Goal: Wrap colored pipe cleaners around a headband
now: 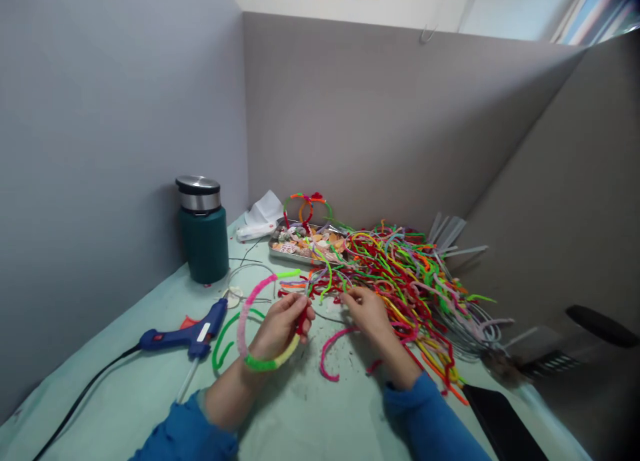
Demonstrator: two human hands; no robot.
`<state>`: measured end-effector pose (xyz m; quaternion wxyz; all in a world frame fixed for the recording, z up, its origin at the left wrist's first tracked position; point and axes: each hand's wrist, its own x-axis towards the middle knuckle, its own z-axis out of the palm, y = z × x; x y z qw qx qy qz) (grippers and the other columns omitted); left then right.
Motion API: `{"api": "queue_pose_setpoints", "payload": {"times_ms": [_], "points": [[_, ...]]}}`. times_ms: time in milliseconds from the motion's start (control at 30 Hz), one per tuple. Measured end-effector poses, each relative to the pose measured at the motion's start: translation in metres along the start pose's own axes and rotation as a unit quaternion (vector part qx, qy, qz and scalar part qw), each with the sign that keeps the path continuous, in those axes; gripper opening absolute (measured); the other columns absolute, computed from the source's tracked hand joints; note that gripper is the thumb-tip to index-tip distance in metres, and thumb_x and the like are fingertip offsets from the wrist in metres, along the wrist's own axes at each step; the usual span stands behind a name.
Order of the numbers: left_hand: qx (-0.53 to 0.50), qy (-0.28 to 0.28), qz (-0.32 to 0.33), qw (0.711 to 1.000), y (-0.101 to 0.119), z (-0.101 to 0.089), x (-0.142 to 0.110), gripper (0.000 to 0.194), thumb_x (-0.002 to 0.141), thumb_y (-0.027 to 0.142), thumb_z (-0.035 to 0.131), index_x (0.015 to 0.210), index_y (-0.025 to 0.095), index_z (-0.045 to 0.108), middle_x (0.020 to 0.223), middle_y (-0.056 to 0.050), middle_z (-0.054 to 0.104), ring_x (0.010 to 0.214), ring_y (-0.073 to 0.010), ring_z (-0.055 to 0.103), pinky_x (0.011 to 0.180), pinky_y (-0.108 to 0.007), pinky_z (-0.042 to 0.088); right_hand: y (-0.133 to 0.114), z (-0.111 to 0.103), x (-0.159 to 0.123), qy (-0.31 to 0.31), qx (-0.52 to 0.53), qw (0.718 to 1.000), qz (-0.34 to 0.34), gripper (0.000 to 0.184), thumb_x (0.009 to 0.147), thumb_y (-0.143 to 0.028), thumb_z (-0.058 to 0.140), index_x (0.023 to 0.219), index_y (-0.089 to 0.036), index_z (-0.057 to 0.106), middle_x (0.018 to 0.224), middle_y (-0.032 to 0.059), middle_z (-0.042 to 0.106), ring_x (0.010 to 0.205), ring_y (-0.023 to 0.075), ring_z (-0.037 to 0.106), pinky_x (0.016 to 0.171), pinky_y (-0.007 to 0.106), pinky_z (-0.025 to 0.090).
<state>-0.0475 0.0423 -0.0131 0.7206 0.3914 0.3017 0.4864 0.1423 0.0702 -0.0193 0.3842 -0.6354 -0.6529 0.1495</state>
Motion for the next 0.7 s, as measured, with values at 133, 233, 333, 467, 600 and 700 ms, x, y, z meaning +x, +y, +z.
{"api": "queue_pose_setpoints", "payload": {"times_ms": [133, 233, 333, 467, 600, 700], "points": [[-0.002, -0.016, -0.027, 1.0, 0.003, 0.001, 0.0, 0.033, 0.07, 0.044, 0.066, 0.074, 0.015, 0.049, 0.062, 0.003, 0.055, 0.04, -0.0042, 0.041, 0.031, -0.015, 0.028, 0.004, -0.029, -0.001, -0.06, 0.297, 0.947, 0.11, 0.029, 0.073, -0.044, 0.06, 0.067, -0.016, 0.057, 0.059, -0.0005, 0.058, 0.04, 0.0081, 0.038, 0.038, 0.022, 0.023], [0.0, -0.024, -0.058, 0.998, 0.005, 0.004, -0.002, 0.033, 0.071, 0.043, 0.065, 0.07, 0.015, 0.048, 0.056, 0.004, 0.052, 0.034, -0.0028, 0.035, 0.029, -0.016, 0.024, -0.002, -0.045, -0.003, -0.085, 0.387, 0.908, 0.136, 0.029, 0.069, -0.042, 0.067, 0.063, -0.015, 0.056, 0.057, -0.0005, 0.058, 0.034, 0.0038, 0.029, 0.035, 0.021, 0.016], [-0.007, -0.053, -0.067, 0.996, 0.003, 0.004, -0.003, 0.029, 0.072, 0.039, 0.065, 0.072, 0.015, 0.049, 0.057, 0.003, 0.054, 0.035, -0.0034, 0.037, 0.03, -0.016, 0.026, -0.011, -0.048, -0.008, -0.12, 0.526, 0.833, 0.126, 0.023, 0.072, -0.037, 0.066, 0.07, -0.016, 0.059, 0.066, -0.0002, 0.06, 0.037, 0.0019, 0.029, 0.034, 0.019, 0.019], [-0.007, -0.079, -0.072, 0.994, -0.002, 0.001, -0.002, 0.026, 0.074, 0.037, 0.064, 0.076, 0.015, 0.051, 0.064, 0.0, 0.058, 0.04, -0.0052, 0.042, 0.03, -0.016, 0.029, -0.014, -0.028, -0.02, -0.129, 0.616, 0.759, 0.168, 0.021, 0.069, -0.032, 0.072, 0.075, -0.018, 0.058, 0.076, -0.0002, 0.06, 0.048, 0.005, 0.043, 0.034, 0.015, 0.024], [0.006, -0.069, -0.075, 0.995, -0.004, 0.002, -0.001, 0.023, 0.074, 0.034, 0.064, 0.078, 0.014, 0.052, 0.065, 0.0, 0.058, 0.04, -0.0051, 0.042, 0.031, -0.015, 0.031, -0.008, -0.006, -0.029, -0.112, 0.676, 0.699, 0.204, 0.022, 0.067, -0.029, 0.075, 0.074, -0.018, 0.057, 0.069, -0.0042, 0.054, 0.047, 0.0039, 0.041, 0.036, 0.014, 0.029], [0.007, -0.054, -0.075, 0.996, -0.004, 0.004, 0.001, 0.024, 0.073, 0.031, 0.065, 0.083, 0.012, 0.055, 0.065, 0.0, 0.057, 0.042, -0.005, 0.043, 0.031, -0.015, 0.033, -0.006, 0.0, -0.031, -0.118, 0.701, 0.672, 0.209, 0.02, 0.068, -0.027, 0.074, 0.074, -0.017, 0.058, 0.067, -0.0048, 0.053, 0.044, 0.0019, 0.037, 0.038, 0.014, 0.032]]}}
